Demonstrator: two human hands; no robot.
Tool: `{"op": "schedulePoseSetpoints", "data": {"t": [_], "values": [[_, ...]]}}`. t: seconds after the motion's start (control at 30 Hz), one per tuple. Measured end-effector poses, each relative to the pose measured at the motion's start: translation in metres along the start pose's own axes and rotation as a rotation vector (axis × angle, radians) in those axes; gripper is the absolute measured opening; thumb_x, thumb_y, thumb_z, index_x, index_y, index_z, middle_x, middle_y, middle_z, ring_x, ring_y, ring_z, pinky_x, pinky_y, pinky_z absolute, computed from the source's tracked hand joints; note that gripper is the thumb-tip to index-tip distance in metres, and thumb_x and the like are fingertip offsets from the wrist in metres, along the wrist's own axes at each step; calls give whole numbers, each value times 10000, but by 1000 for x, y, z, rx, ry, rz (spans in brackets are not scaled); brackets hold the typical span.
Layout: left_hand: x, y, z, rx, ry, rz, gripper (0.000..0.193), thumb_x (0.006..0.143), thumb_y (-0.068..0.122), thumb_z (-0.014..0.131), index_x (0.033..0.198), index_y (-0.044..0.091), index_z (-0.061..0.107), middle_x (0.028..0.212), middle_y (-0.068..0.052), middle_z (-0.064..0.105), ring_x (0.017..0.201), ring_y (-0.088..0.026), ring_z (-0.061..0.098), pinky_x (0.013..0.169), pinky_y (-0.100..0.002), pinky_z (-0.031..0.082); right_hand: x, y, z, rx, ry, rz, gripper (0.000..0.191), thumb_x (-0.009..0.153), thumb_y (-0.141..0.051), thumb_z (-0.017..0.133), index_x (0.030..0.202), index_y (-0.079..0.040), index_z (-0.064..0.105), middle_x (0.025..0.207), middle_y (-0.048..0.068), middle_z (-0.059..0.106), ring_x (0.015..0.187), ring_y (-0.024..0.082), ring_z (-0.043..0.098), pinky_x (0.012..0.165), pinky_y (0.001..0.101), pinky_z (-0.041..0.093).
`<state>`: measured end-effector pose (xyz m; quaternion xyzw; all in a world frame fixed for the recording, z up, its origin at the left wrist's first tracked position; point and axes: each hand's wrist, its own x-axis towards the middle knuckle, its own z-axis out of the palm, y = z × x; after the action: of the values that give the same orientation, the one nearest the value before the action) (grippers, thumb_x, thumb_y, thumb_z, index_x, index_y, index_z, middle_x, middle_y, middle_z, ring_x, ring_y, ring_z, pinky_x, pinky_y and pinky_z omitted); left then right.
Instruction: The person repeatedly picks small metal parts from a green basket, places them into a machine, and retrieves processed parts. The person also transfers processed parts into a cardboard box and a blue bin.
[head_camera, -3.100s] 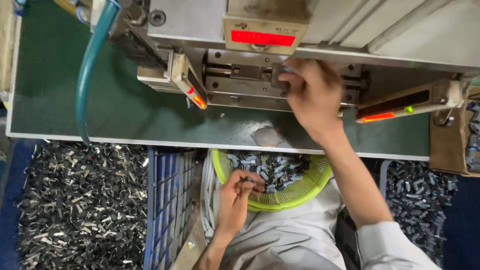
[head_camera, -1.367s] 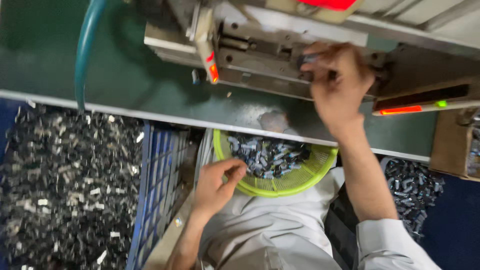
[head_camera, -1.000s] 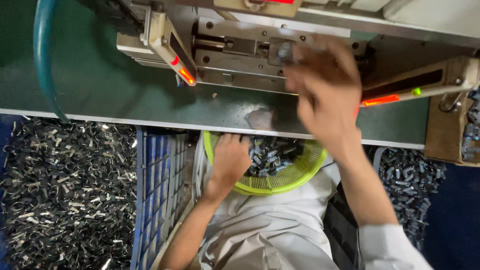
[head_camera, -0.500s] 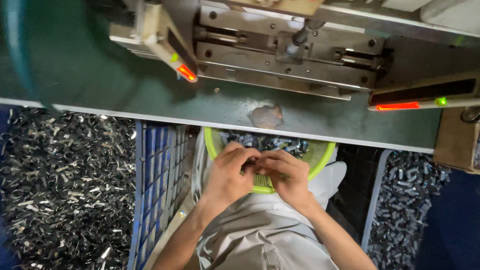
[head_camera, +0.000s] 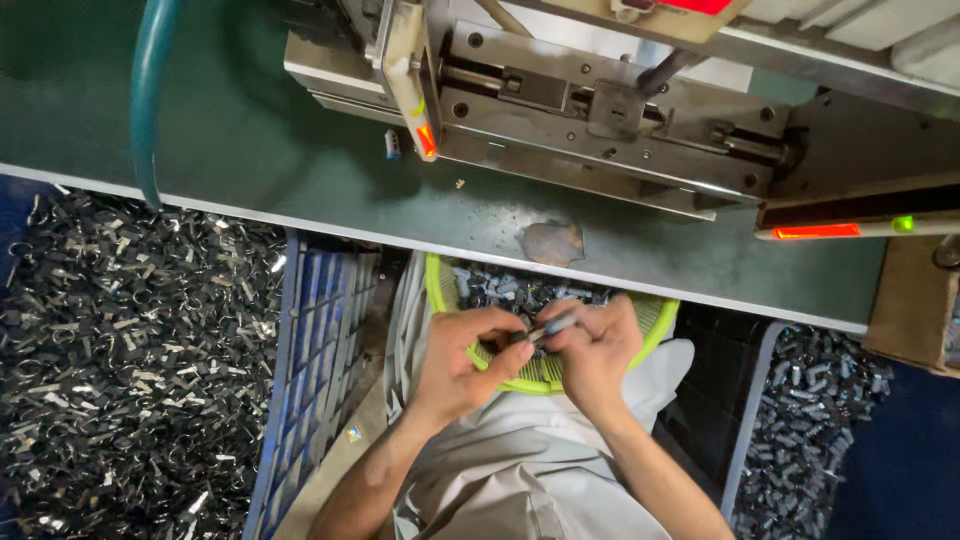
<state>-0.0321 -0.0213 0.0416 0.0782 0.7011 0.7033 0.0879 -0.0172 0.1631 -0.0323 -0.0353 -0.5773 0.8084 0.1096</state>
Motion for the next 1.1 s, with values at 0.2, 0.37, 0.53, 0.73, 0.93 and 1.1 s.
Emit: {"op": "schedulePoseSetpoints", "data": {"t": [0.2, 0.37, 0.53, 0.73, 0.93, 1.1], "values": [[-9, 16, -13, 419, 219, 233, 148, 821, -6, 725, 960, 7, 678, 868, -119, 709, 786, -222, 633, 692, -328, 494, 67, -58, 0, -62, -50, -238, 391, 911, 184, 637, 1093, -71, 403, 980, 188, 685, 862, 230, 690, 712, 350, 599], [-12, -13, -6, -78, 175, -391, 136, 959, 49, 615, 1049, 42, 716, 768, -123, 683, 696, -158, 654, 647, -317, 500, 154, -99, 20, -977, -186, -1057, 305, 769, 196, 623, 1018, 44, 534, 985, 208, 721, 957, 338, 714, 834, 473, 564], [-32, -34, -16, -358, 77, 93, 438, 1064, 407, 588, 957, -14, 649, 1001, -133, 704, 887, -179, 676, 814, -317, 526, 182, -86, 46, -732, -135, -715, 267, 949, 232, 583, 1107, 18, 586, 1101, 134, 682, 1093, 281, 768, 854, 303, 639], [-36, -46, -12, -479, 151, 52, 503, 1053, 455, 596, 908, -26, 633, 929, -161, 677, 783, -194, 643, 734, -318, 520, 180, -123, 39, -992, -341, -781, 250, 938, 238, 671, 1020, 35, 549, 1080, 128, 722, 1088, 320, 735, 898, 357, 585], [-25, -46, -1, -516, 173, 31, 429, 1070, 370, 599, 891, -20, 619, 895, -159, 664, 731, -177, 607, 691, -309, 500, 175, -123, 36, -985, -345, -662, 248, 904, 206, 624, 1088, 49, 570, 1128, 180, 685, 1116, 340, 699, 915, 396, 591], [-15, -45, 5, -498, 140, 36, 417, 1072, 357, 590, 891, -17, 620, 885, -150, 660, 728, -166, 599, 685, -296, 493, 183, -123, 40, -1193, -406, -748, 338, 839, 175, 649, 1132, 8, 626, 1157, 159, 695, 1140, 357, 660, 909, 414, 541]]}}
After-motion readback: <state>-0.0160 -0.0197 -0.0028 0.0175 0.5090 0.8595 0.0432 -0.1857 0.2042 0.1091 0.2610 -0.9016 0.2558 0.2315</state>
